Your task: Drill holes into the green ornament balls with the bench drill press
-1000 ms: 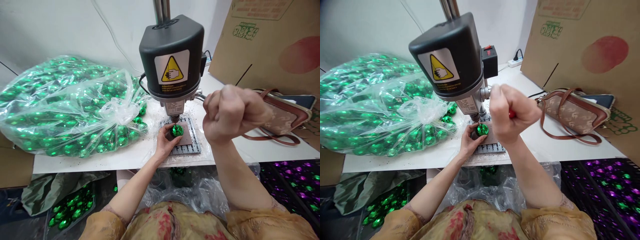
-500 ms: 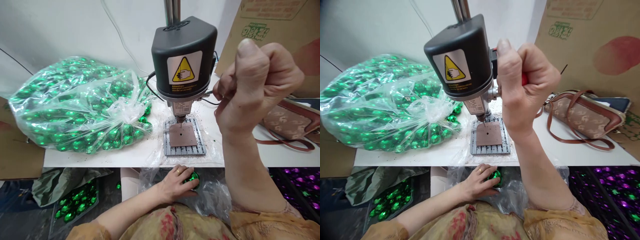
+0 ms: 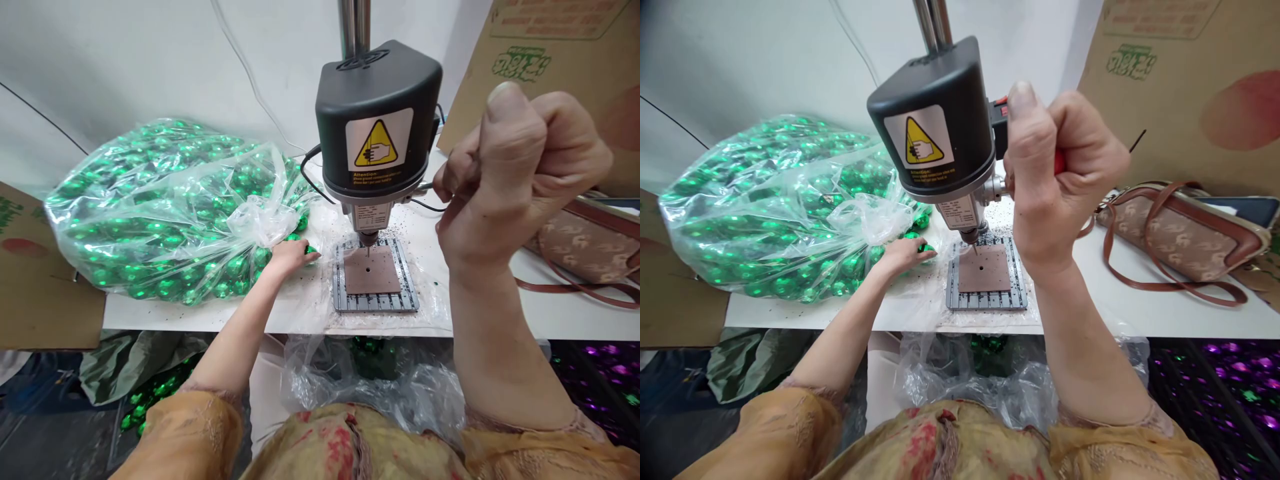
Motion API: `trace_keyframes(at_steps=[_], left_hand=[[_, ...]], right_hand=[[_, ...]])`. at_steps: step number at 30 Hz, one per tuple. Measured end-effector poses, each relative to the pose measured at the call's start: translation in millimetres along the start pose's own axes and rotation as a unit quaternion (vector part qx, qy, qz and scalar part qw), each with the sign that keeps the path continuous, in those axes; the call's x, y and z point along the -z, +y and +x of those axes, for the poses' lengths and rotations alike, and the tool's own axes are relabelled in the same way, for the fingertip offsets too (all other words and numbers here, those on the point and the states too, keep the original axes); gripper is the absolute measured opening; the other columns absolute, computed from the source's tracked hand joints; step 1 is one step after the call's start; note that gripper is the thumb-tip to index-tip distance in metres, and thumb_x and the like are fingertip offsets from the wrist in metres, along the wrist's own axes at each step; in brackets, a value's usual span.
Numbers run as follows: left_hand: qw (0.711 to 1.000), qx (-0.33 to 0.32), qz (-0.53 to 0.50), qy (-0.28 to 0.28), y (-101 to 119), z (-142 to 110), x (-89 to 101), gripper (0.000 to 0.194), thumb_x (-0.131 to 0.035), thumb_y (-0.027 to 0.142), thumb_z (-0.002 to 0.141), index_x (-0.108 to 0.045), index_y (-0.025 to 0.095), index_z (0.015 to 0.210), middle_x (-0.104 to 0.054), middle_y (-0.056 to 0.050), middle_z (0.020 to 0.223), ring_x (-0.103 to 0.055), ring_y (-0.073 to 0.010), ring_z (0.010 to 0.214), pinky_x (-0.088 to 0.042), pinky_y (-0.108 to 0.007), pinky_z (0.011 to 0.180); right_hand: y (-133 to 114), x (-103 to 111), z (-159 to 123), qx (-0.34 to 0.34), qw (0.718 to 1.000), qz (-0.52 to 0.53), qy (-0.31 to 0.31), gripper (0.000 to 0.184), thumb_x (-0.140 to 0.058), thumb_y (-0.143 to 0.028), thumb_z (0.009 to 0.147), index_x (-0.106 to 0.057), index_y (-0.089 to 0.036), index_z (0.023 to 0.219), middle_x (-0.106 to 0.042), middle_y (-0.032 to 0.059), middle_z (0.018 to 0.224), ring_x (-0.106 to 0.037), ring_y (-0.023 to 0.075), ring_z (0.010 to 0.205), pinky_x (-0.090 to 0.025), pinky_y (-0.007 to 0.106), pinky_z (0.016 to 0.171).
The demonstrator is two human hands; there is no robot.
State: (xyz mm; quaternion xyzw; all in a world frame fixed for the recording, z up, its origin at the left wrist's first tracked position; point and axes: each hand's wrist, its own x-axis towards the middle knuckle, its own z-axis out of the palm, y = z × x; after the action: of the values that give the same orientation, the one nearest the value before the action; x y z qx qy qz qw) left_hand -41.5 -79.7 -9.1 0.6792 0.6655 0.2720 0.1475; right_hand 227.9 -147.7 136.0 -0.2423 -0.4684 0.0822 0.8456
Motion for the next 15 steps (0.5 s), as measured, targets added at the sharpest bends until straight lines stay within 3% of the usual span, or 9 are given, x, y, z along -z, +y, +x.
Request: trace_keyframes(at_steps=[3,6,9,12,14,15], left_hand=[[0.996,-0.02,0.048,-0.068,8,-9,0.9,0.029,-0.092,0.037,0.065,-0.074,0.025,0.084,-0.066,-0.005,0.073,-0.068,-0.0304,0.083,-0.052,-0.038,0.082],[0.989,-0.062,-0.13,-0.017,23,-22,4.3,0.047,-0.083,0.043,0.077,-0.073,0.027,0.12,-0.072,-0.006,0.098,-0.067,-0.0215,0.082,-0.054,-0.034,0.082],[0.913,-0.013,-0.406,-0.037,41,-41,1.7,0.059,-0.072,0.055,0.086,-0.062,0.027,0.137,-0.073,-0.007,0.107,-0.07,-0.0191,0.078,-0.059,-0.035,0.077],[0.826,0.055,-0.547,-0.123,58,-63,-10.2,0.06,-0.069,0.06,0.087,-0.061,0.025,0.136,-0.074,-0.01,0.111,-0.073,-0.0214,0.077,-0.061,-0.037,0.071],[0.807,0.076,-0.565,-0.153,64,-76,-21.2,0.061,-0.071,0.06,0.087,-0.062,0.025,0.136,-0.075,-0.011,0.113,-0.073,-0.0214,0.079,-0.06,-0.036,0.071],[0.811,0.077,-0.559,-0.155,66,-80,-26.9,0.062,-0.072,0.059,0.087,-0.062,0.025,0.137,-0.075,-0.01,0.114,-0.073,-0.0205,0.08,-0.06,-0.034,0.071]], right_hand=[[1,0,0,-0.004,1.0,-0.002,0.001,0.044,-0.059,-0.027,0.095,-0.033,-0.02,0.059,-0.038,-0.0067,0.052,-0.035,0.0008,0.048,-0.026,0.028,0.056],[2,0,0,0.001,1.0,0.008,0.002,0.046,-0.06,-0.026,0.094,-0.032,-0.019,0.059,-0.035,-0.0073,0.051,-0.034,-0.0002,0.048,-0.026,0.026,0.055],[4,1,1,0.002,1.0,0.015,-0.001,0.047,-0.062,-0.028,0.093,-0.032,-0.018,0.058,-0.034,-0.0075,0.052,-0.035,-0.0003,0.048,-0.026,0.025,0.054],[4,2,1,0.003,1.0,0.012,-0.002,0.047,-0.062,-0.028,0.093,-0.033,-0.018,0.059,-0.034,-0.0078,0.052,-0.036,-0.0003,0.047,-0.026,0.025,0.054],[2,3,1,-0.003,1.0,0.004,-0.009,0.046,-0.061,-0.03,0.094,-0.032,-0.018,0.059,-0.033,-0.0081,0.053,-0.037,-0.0009,0.048,-0.027,0.025,0.055],[1,3,1,-0.008,1.0,-0.001,-0.015,0.047,-0.06,-0.031,0.094,-0.031,-0.018,0.06,-0.032,-0.0081,0.054,-0.039,-0.0014,0.049,-0.027,0.025,0.056]])
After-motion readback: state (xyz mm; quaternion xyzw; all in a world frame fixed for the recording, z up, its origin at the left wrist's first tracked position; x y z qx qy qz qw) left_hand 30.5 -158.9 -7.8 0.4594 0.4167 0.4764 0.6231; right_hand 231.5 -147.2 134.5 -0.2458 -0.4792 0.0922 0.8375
